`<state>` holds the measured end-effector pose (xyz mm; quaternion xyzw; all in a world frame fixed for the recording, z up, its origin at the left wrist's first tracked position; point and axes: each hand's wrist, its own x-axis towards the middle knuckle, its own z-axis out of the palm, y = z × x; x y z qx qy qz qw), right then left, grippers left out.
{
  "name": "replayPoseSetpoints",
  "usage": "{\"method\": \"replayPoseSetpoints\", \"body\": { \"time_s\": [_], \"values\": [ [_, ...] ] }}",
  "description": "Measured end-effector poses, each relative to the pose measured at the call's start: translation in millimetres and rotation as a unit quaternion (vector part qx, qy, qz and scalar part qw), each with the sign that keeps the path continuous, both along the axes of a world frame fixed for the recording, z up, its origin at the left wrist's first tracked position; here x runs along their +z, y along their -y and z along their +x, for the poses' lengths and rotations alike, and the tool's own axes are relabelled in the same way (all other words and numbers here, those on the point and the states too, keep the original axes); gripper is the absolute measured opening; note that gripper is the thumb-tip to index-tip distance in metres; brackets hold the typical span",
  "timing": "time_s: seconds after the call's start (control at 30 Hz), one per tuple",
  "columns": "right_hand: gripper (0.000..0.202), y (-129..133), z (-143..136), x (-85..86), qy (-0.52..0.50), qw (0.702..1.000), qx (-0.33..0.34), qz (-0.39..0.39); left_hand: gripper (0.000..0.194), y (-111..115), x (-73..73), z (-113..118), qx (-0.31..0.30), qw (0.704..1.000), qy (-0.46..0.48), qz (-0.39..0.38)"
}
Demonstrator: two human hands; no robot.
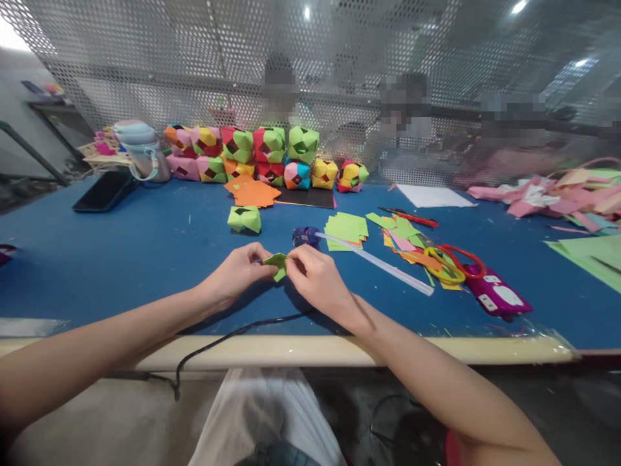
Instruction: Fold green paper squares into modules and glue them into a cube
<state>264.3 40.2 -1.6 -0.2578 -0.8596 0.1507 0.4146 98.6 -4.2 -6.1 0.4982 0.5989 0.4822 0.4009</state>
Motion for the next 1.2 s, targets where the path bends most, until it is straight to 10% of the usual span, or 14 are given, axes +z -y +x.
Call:
{"method": "replayPoseSetpoints", "body": {
  "time_s": [0.4, 0.67, 0.97, 1.2],
  "values": [
    [0.024, 2.7, 9.7, 13.7, 0.022, 1.000, -0.012, -0.013, 0.025, -3.1, 1.5, -10.0, -0.007, 0.999, -0.014, 0.044],
    [0.032, -29.1, 30.5, 11.2, 0.228, 0.945, -0.227, -0.055, 0.024, -17.8, -10.0, -28.9, 0.017, 0.999, -0.037, 0.030],
    [0.023, -47.8, 4.0, -5.5, 0.094, 0.964, -0.106, -0.225, 0.013, -19.6, -12.5, -25.4, 0.001, 0.999, -0.047, -0.010],
    [0.028, -31.4, 14.2, -3.4, 0.045, 0.985, -0.050, -0.161, 0.007, -24.6, -11.8, -32.0, 0.025, 0.998, -0.046, -0.033]
  ]
}}
